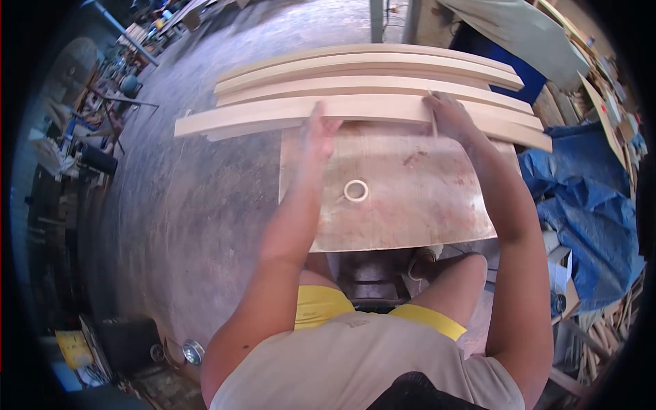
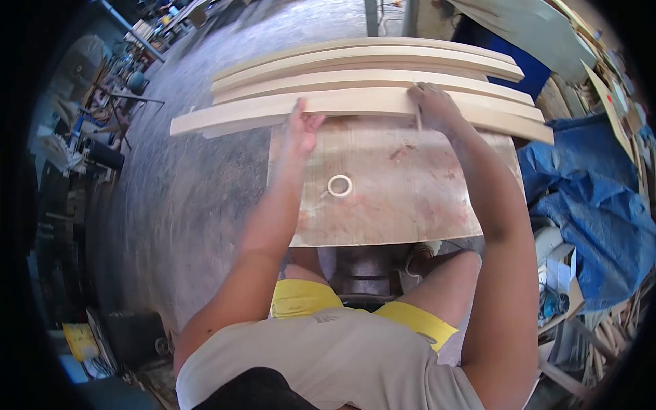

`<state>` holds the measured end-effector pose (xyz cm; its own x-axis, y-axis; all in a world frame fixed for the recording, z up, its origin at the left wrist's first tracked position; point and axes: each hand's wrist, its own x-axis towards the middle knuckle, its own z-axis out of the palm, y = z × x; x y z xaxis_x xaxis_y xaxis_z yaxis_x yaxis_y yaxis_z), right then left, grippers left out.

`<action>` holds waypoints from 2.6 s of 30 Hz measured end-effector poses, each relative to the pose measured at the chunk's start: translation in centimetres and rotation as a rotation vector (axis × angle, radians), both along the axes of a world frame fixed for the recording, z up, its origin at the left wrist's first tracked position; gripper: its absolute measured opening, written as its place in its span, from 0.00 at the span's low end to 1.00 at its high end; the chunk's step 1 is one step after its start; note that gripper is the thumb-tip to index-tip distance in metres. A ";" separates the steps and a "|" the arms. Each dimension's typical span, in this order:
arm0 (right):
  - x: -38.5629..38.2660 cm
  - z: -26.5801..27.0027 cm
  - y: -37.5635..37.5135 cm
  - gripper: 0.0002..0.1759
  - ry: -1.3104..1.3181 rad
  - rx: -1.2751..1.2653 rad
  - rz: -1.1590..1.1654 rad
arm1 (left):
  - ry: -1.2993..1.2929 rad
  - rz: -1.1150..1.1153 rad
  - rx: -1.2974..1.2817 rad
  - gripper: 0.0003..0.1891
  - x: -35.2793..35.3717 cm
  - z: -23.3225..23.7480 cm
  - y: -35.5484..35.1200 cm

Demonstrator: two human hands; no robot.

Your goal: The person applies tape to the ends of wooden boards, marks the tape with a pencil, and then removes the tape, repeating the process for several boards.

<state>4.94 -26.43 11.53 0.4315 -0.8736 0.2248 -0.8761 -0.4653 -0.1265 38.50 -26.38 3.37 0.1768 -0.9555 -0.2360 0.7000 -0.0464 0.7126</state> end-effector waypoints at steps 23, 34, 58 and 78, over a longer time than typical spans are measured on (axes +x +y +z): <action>-18.2 11.0 8.0 0.34 -0.317 -0.239 -0.315 | -2.291 -0.869 -0.581 0.36 -9.7 2.0 -20.8; -24.3 12.4 11.8 0.34 -0.237 -0.203 -0.371 | -2.199 -0.683 -0.539 0.39 -8.8 2.6 -19.8; -13.2 15.4 -3.9 0.32 -0.118 -0.106 -0.090 | -2.327 -0.181 -0.657 0.33 21.1 13.3 16.3; -1.8 1.7 -13.0 0.37 -0.059 0.091 0.067 | -2.125 -0.374 -0.578 0.30 19.7 9.9 27.4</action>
